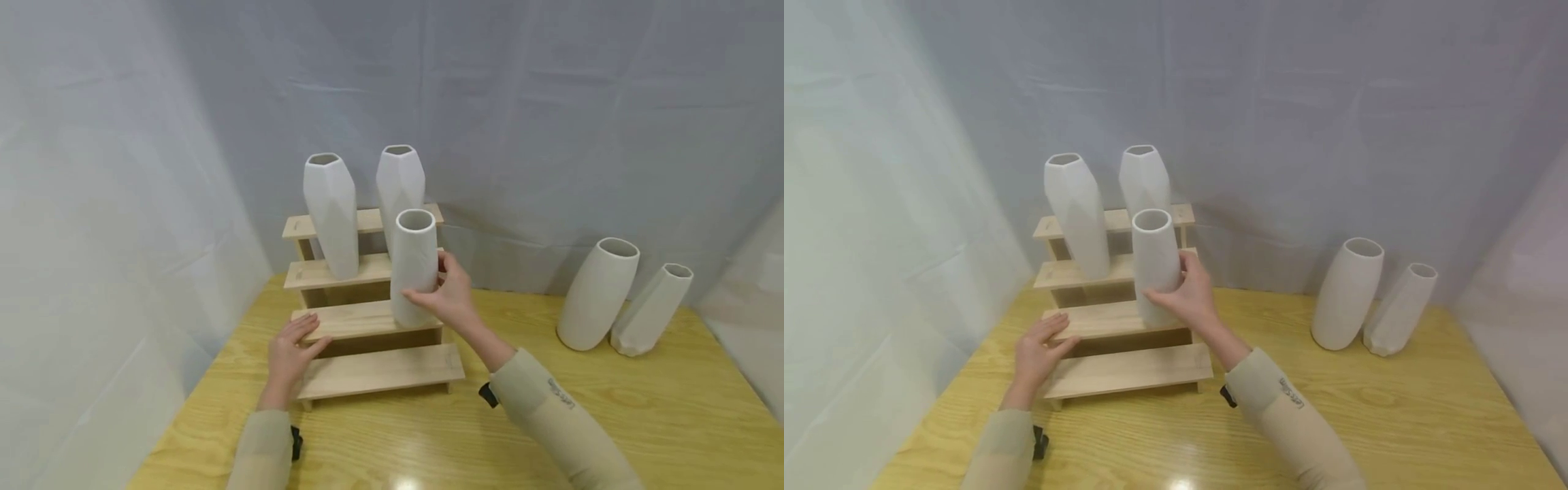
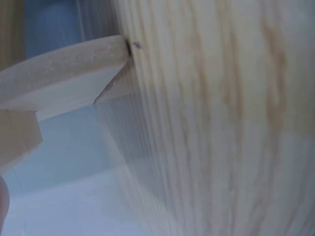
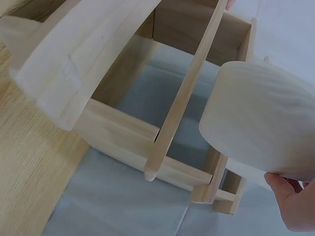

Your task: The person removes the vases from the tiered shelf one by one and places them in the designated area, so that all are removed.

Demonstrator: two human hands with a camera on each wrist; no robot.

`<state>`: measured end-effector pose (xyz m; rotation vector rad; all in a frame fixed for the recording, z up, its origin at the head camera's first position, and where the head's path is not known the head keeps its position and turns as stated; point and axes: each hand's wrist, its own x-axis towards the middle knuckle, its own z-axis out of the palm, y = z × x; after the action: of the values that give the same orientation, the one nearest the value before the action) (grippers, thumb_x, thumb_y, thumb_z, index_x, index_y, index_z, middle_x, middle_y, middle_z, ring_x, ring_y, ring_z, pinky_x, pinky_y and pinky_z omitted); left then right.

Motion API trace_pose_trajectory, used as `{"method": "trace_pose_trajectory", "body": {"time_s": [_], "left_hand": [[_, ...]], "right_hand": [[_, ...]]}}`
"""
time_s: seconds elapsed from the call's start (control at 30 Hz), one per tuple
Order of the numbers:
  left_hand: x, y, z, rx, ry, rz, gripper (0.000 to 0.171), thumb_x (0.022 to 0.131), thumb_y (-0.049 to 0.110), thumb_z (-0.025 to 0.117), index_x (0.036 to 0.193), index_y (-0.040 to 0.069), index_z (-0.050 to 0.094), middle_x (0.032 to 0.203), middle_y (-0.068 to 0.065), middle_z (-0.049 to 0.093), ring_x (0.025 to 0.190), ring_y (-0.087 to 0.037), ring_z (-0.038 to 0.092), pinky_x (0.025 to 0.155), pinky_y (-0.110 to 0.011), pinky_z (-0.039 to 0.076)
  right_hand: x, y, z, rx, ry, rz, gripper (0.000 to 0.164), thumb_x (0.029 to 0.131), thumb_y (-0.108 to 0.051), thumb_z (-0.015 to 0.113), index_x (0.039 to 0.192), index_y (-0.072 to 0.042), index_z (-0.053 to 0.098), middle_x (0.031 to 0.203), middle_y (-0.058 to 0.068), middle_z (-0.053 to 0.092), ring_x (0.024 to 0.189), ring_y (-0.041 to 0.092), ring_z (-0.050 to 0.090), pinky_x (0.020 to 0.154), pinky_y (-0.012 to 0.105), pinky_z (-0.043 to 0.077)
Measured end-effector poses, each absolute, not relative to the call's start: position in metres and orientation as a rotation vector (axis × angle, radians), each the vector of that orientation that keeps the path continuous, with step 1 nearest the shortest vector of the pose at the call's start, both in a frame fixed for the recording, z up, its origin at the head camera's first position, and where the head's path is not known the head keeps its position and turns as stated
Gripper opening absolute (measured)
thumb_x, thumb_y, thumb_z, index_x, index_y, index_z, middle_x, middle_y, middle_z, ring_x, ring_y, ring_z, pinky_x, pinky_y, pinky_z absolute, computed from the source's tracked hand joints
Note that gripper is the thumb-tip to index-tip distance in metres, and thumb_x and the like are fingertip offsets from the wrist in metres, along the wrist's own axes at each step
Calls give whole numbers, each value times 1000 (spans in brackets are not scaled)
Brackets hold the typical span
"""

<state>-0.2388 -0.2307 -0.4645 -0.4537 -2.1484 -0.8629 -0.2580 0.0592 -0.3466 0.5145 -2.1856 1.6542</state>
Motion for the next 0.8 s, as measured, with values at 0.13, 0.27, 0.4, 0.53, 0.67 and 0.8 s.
{"method": "trace_pose_trajectory", "body": {"time_s": [0.13,0.27,0.4,0.53,0.67,0.8], "left_hand": [[-239,-229,-462,-468,-2137,-869,40,56,8,82,90,-6,67,99,-17,63,94,-31,58,96,-44,35],[-239,-229,-462,-479,-2125,-869,39,55,7,82,89,-6,67,98,-17,63,94,-32,59,96,-45,35],[-241,-230,-463,-497,-2102,-861,39,54,7,82,87,-7,67,96,-18,64,92,-33,59,95,-48,34],[-241,-232,-465,-483,-2110,-863,39,54,7,82,88,-6,67,97,-17,64,93,-32,59,97,-46,34],[-239,-233,-464,-465,-2125,-887,39,56,6,82,89,-6,67,99,-17,63,94,-32,58,98,-42,33],[-238,-233,-462,-456,-2134,-904,39,57,6,81,91,-6,67,100,-17,63,95,-32,58,100,-40,32]], "right_hand": [[-259,69,-347,459,-2204,1627,67,59,-11,81,113,2,45,102,14,53,94,24,51,82,36,49],[-260,80,-349,415,-2216,1601,66,59,-11,81,112,3,46,101,15,52,94,25,50,83,37,48],[-260,90,-350,373,-2230,1578,65,59,-11,81,112,3,46,101,16,52,94,25,50,83,37,48],[-259,100,-351,343,-2243,1556,66,60,-12,81,113,3,45,102,16,52,96,26,50,84,38,48],[-259,109,-351,338,-2234,1523,66,60,-11,81,113,4,44,103,18,51,96,28,50,83,39,48],[-259,118,-351,319,-2229,1495,67,61,-11,81,114,4,44,103,18,51,95,28,49,82,40,48]]}}
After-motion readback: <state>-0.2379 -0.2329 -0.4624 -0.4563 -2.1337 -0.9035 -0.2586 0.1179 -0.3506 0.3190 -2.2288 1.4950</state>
